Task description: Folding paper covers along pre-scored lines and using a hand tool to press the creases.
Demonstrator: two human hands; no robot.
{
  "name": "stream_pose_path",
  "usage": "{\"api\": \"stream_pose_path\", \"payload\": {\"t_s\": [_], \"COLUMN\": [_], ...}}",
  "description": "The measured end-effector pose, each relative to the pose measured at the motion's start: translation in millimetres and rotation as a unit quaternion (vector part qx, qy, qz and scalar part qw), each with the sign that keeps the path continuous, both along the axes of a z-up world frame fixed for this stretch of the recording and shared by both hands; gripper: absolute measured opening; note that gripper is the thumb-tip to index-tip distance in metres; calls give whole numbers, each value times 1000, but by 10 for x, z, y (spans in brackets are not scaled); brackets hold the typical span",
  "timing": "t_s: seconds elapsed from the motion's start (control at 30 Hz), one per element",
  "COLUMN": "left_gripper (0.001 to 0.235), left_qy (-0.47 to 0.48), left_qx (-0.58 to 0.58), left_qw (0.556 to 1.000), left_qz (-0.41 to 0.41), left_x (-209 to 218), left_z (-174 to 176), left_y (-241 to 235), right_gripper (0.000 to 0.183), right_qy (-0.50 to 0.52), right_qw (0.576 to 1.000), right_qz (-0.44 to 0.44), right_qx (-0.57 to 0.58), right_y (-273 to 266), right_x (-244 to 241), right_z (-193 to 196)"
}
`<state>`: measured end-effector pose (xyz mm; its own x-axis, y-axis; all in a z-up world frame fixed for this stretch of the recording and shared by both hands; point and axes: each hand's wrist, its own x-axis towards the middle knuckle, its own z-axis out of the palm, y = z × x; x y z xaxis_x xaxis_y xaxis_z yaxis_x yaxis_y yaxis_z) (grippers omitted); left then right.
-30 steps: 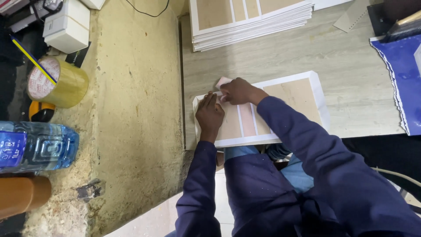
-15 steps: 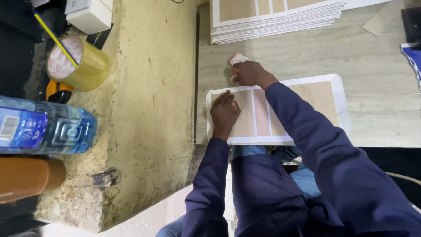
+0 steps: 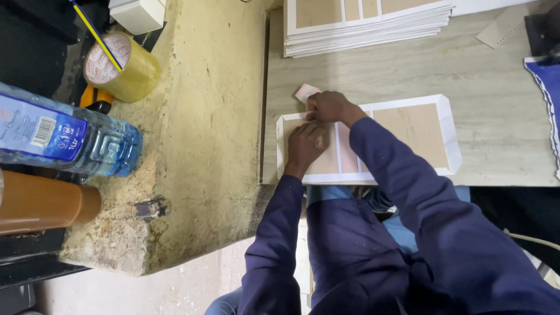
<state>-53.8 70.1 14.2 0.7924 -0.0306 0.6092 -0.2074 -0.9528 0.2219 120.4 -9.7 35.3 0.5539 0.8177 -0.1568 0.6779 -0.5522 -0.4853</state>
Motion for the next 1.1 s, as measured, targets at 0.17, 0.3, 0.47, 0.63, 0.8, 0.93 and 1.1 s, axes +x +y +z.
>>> {"api": "stream_pose_path", "payload": {"t_s": [0.17, 0.3, 0.47, 0.63, 0.8, 0.93, 1.1], "left_gripper": [21, 32, 57, 49, 63, 92, 79], "left_qy": [135, 64, 309, 222, 149, 207, 226], "left_qx": [-75, -145, -745, -766, -630, -519, -500], "left_qw": [987, 986, 588, 576, 727, 824, 836], "left_qz": [36, 58, -51, 179, 227, 93, 10], "left_x": [-184, -785, -1601, -1713, -1414, -957, -447], "left_z": [281, 198, -228, -573, 655, 829, 628], "left_y": [-223, -757, -728, -537, -436, -236, -87], "right_gripper": [38, 72, 49, 37, 34, 52, 38], "right_qy": [5, 63, 82, 152, 183, 207, 223], "right_qw": [995, 991, 993, 975, 965, 970, 880], "right_qz": [-84, -112, -88, -32, 21, -81, -169], "right_qx": [-62, 26, 14, -159, -185, 103, 384], "right_y": [-709, -1237, -1871, -2022, -2039, -2010, -2013], "right_x": [488, 838, 523, 141, -221, -129, 240], "right_z": [-44, -137, 325, 391, 709, 514, 58]}}
